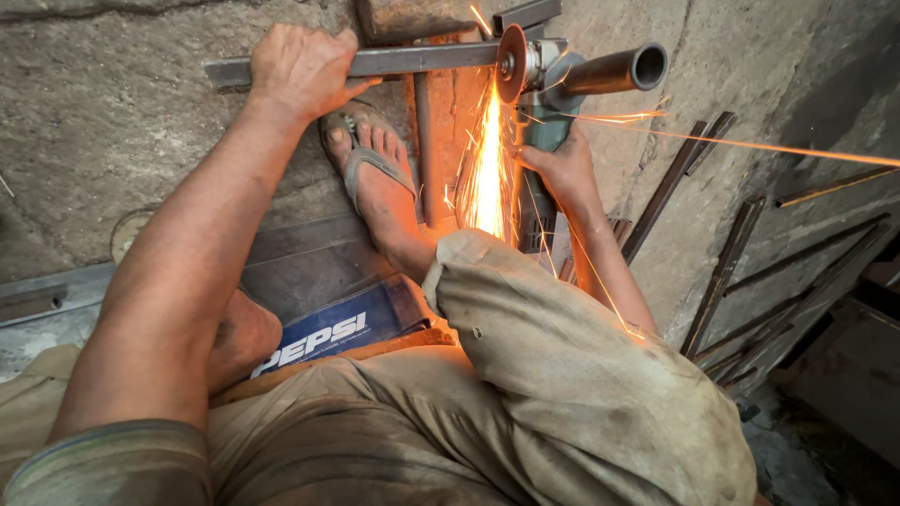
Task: The person uses an angle grinder to cut a long metal bar into several smaller pieces. They hold the bar with their left hand and operate the grinder with their right hand, producing sparks as they cut. The cut pieces are placed on the floor nearby.
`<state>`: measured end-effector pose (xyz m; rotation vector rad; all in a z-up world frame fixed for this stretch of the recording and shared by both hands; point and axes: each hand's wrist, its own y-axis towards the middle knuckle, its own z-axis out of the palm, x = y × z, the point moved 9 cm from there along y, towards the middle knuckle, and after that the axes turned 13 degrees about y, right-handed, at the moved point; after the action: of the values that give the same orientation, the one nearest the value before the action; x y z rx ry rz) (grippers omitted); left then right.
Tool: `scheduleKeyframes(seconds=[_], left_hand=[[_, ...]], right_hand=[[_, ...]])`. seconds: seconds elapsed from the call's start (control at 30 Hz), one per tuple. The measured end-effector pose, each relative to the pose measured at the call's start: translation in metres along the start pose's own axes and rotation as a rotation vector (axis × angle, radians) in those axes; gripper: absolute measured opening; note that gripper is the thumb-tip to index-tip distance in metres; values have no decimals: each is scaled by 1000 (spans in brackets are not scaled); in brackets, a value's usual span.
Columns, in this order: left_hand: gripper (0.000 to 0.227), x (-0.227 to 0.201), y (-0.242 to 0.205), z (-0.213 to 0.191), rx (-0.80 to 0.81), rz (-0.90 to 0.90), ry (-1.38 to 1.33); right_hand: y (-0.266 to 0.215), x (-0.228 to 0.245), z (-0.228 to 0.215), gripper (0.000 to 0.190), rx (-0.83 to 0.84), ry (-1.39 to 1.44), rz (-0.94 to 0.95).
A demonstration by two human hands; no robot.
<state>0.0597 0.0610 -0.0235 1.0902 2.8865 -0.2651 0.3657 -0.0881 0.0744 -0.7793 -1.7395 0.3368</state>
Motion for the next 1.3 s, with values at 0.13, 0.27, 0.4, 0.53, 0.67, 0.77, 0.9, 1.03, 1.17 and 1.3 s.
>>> scheduleKeyframes(seconds=[0.13, 0.27, 0.4, 0.53, 0.67, 0.77, 0.9, 1.03, 1.17, 1.3], left_hand=[[56, 1, 0, 1, -3, -18, -35], [58, 2, 0, 2, -6, -10, -70], [55, 2, -2, 0, -51, -1, -60], [57, 2, -1, 2, -51, -9, -57], [59, 3, -1, 6, -18, -18, -70], [58, 2, -2, 1, -73, -18, -58], [58, 3, -2, 1, -53, -14, -62], [61, 6, 1, 1, -29, -12, -101], [57, 4, 1, 1, 16, 1, -119], [56, 9, 3, 4, 131, -8, -204]], right_hand=[[0, -7, 3, 59, 6, 154, 44], [1, -5, 5, 54, 48, 220, 15], [3, -9, -2, 53, 9, 94, 31], [6, -11, -6, 54, 1, 57, 25], [9, -11, -3, 53, 26, 97, 21], [7, -1, 3, 55, 86, 176, -38], [5, -2, 10, 57, 117, 401, 35], [8, -8, 3, 58, 21, 167, 60], [5, -7, 1, 58, 23, 138, 24], [-2, 2, -6, 63, -6, 111, -7]])
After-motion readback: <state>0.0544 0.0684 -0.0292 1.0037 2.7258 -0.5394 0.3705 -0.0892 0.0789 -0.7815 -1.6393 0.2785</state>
